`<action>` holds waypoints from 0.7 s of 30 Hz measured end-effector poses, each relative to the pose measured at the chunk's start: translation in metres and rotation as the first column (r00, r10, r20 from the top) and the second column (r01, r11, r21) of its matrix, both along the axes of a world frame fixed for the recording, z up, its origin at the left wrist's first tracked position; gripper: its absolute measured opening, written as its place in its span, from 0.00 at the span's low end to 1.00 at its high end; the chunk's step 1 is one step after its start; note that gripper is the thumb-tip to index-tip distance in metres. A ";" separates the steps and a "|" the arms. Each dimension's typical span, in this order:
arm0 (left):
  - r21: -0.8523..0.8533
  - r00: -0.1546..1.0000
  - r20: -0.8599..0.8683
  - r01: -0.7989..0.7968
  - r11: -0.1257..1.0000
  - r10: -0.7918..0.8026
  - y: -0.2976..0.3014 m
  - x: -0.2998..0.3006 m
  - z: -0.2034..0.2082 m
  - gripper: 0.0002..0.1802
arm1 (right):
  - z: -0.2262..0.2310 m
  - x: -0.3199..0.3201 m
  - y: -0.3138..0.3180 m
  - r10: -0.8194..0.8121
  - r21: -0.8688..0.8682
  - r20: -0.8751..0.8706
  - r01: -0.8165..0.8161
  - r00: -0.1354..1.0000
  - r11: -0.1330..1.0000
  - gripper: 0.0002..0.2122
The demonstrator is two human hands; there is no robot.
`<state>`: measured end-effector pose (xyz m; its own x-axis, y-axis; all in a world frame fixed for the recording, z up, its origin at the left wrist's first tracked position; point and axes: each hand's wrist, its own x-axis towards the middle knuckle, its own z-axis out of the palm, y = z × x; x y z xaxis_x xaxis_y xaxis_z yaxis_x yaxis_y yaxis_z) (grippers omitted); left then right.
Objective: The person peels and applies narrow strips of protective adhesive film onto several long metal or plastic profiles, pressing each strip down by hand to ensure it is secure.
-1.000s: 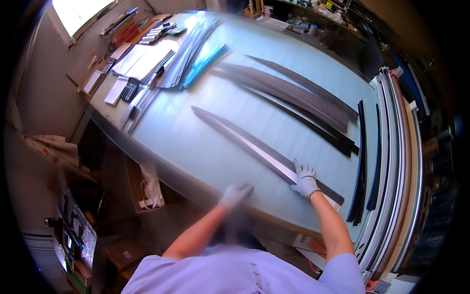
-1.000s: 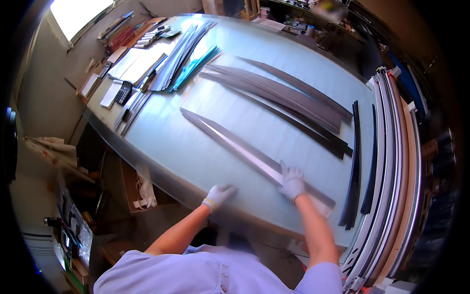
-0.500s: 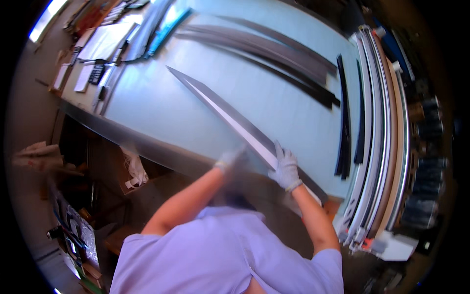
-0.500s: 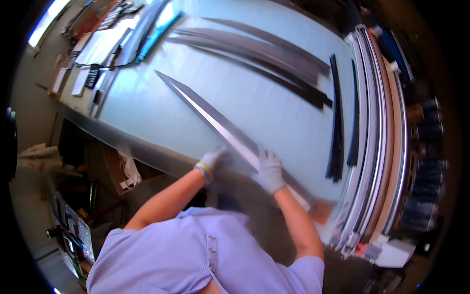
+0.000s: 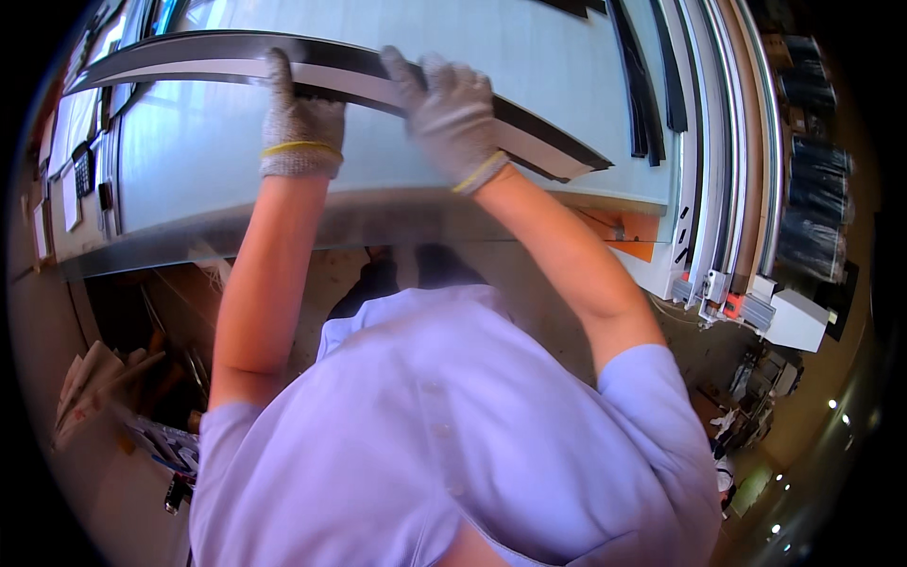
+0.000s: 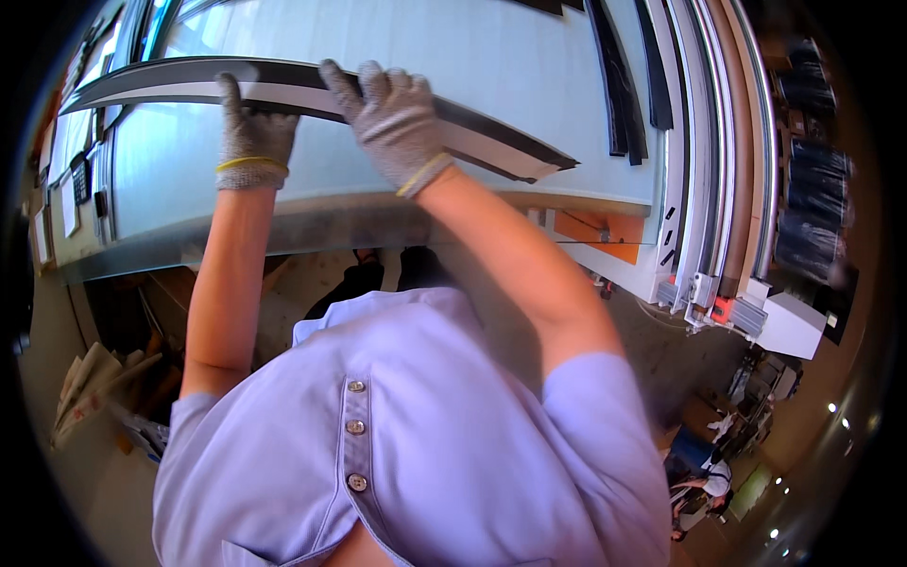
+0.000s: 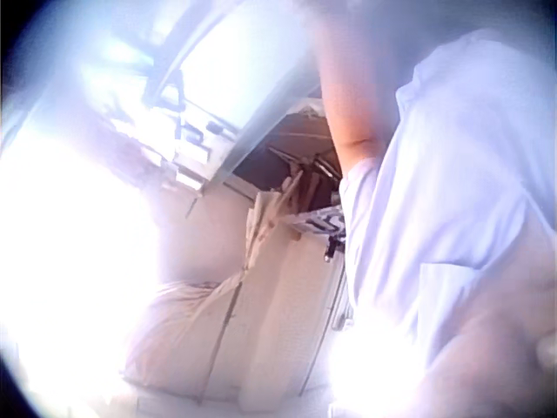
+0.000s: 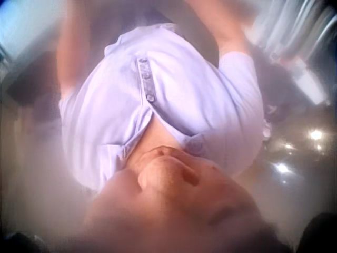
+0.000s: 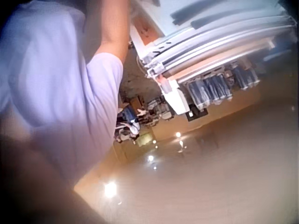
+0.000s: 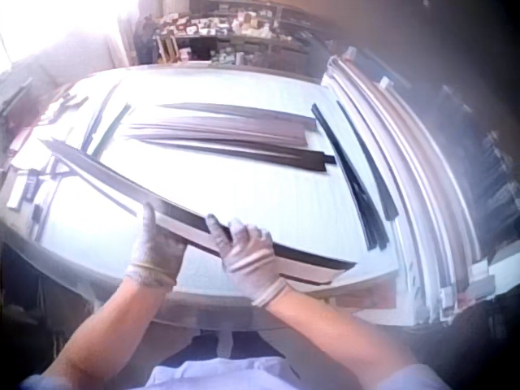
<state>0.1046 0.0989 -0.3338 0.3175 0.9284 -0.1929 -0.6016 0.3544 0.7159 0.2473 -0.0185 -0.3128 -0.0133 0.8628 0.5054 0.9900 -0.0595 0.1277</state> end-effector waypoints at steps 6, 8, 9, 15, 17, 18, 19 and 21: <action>-0.121 0.972 -0.116 -0.219 0.968 0.205 0.043 -0.008 0.043 0.38 | 0.015 -0.051 0.026 -0.024 0.084 -0.086 0.031 0.996 0.996 0.29; -0.078 0.959 -0.201 -0.219 0.973 0.200 0.055 -0.006 0.056 0.36 | 0.017 -0.055 0.033 -0.039 0.095 -0.106 0.049 0.994 0.994 0.27; 0.026 0.954 -0.253 -0.162 0.986 0.163 0.064 -0.013 0.059 0.37 | 0.021 -0.059 0.037 -0.046 0.154 -0.125 0.066 0.991 0.986 0.27; 0.335 0.852 -0.516 0.104 0.936 0.090 0.099 0.028 0.097 0.37 | 0.037 -0.046 0.060 -0.182 0.220 -0.262 0.243 0.948 0.945 0.29; 0.398 0.822 -0.532 0.030 0.917 0.203 0.079 0.041 0.140 0.27 | 0.047 -0.048 0.067 -0.134 0.249 -0.327 0.222 0.936 0.943 0.32; 0.453 0.835 -0.516 0.077 0.888 0.191 0.089 0.056 0.132 0.19 | 0.044 -0.024 0.056 0.059 0.248 -0.430 0.055 0.901 0.967 0.38; 0.531 0.808 -0.527 0.072 0.844 0.263 0.103 0.041 0.140 0.12 | 0.052 -0.015 0.048 0.262 0.244 -0.561 -0.146 0.786 0.959 0.38; 0.607 0.860 -0.470 0.150 0.780 0.200 0.104 0.033 0.160 0.16 | 0.070 0.021 -0.009 0.179 -0.063 -0.698 -0.308 0.693 0.949 0.32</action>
